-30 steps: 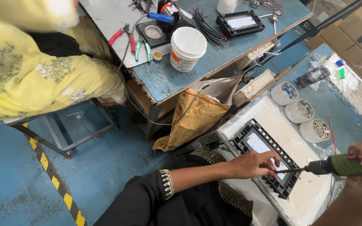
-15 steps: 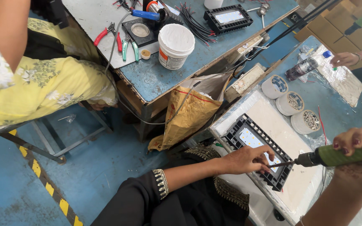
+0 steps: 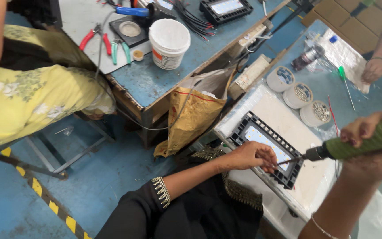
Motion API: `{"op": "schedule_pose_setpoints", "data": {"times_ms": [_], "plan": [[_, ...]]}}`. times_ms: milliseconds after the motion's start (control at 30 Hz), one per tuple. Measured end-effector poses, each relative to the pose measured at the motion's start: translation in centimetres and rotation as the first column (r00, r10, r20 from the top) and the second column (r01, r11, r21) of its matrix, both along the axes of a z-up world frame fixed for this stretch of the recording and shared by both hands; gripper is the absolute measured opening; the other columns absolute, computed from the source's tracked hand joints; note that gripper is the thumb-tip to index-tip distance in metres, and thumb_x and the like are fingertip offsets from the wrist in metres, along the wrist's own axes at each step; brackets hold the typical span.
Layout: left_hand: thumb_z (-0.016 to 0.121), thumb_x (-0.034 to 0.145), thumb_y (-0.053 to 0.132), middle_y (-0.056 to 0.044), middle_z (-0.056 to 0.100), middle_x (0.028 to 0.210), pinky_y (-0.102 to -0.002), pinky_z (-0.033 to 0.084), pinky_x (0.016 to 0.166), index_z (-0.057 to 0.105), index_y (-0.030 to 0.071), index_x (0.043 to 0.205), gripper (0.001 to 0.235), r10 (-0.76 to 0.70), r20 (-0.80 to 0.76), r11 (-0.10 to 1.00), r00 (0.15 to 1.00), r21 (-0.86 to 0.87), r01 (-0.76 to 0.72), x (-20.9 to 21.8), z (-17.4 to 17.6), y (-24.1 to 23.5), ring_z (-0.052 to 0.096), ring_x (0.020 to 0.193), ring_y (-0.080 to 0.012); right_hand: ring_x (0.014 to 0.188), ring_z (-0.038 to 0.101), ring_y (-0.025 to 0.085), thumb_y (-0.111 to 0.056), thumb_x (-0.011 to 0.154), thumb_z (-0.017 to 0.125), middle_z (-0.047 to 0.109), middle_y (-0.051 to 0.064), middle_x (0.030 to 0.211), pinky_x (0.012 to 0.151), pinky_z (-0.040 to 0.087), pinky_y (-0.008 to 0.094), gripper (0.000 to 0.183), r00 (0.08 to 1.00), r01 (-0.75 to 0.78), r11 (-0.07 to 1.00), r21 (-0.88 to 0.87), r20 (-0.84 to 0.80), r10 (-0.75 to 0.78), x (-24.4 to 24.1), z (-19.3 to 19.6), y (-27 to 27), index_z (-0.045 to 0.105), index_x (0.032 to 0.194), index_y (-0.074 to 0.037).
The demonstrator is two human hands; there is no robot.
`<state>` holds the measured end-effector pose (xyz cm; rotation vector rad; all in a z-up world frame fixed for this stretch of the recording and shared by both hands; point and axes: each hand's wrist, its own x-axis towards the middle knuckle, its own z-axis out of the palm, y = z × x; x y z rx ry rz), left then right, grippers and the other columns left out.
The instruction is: The person assembles an LED light fixture by applying adhesive with a green caulking gun to a rectangular housing, inserting small components, and handling wires. They also open a plastic bag of small parts and place them on the work surface.
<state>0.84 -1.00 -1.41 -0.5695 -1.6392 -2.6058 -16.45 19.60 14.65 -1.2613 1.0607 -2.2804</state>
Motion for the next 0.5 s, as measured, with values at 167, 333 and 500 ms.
{"op": "schedule_pose_setpoints", "data": {"times_ms": [167, 333, 500], "plan": [[0.055, 0.083, -0.01, -0.01, 0.08, 0.097, -0.03, 0.061, 0.084, 0.064, 0.006, 0.109, 0.032, 0.287, -0.109, 0.853, 0.952, -0.422, -0.306, -0.7, 2.2, -1.1, 0.079, 0.096, -0.0179, 0.055, 0.043, 0.024, -0.079, 0.097, 0.031, 0.043, 0.014, 0.068, 0.055, 0.04, 0.036, 0.084, 0.95, 0.293, 0.956, 0.02, -0.122, -0.289, 4.9, 1.8, -2.8, 0.047, 0.116, 0.002], [0.064, 0.083, -0.007, -0.01, 0.079, 0.094, -0.033, 0.058, 0.078, 0.062, 0.008, 0.109, 0.03, 0.385, -0.273, 0.731, 0.881, -0.492, -0.472, -2.1, 4.4, -2.5, 0.078, 0.094, -0.019, 0.046, 0.047, 0.02, -0.085, 0.093, 0.032, 0.043, 0.011, 0.061, 0.046, 0.042, 0.033, 0.089, 0.905, 0.385, 0.923, -0.028, -0.183, -0.383, 6.6, 3.2, -7.5, 0.048, 0.115, 0.0], [0.073, 0.08, -0.005, -0.012, 0.076, 0.091, -0.035, 0.058, 0.079, 0.061, 0.006, 0.104, 0.029, 0.405, -0.34, 0.664, 0.848, -0.529, -0.529, -3.3, 5.9, -3.4, 0.077, 0.09, -0.0218, 0.047, 0.047, 0.021, -0.073, 0.104, 0.037, 0.047, 0.012, 0.064, 0.044, 0.043, 0.033, 0.075, 0.9, 0.412, 0.911, -0.031, -0.144, -0.412, 7.0, 4.3, -10.0, 0.047, 0.114, 0.0]]}}
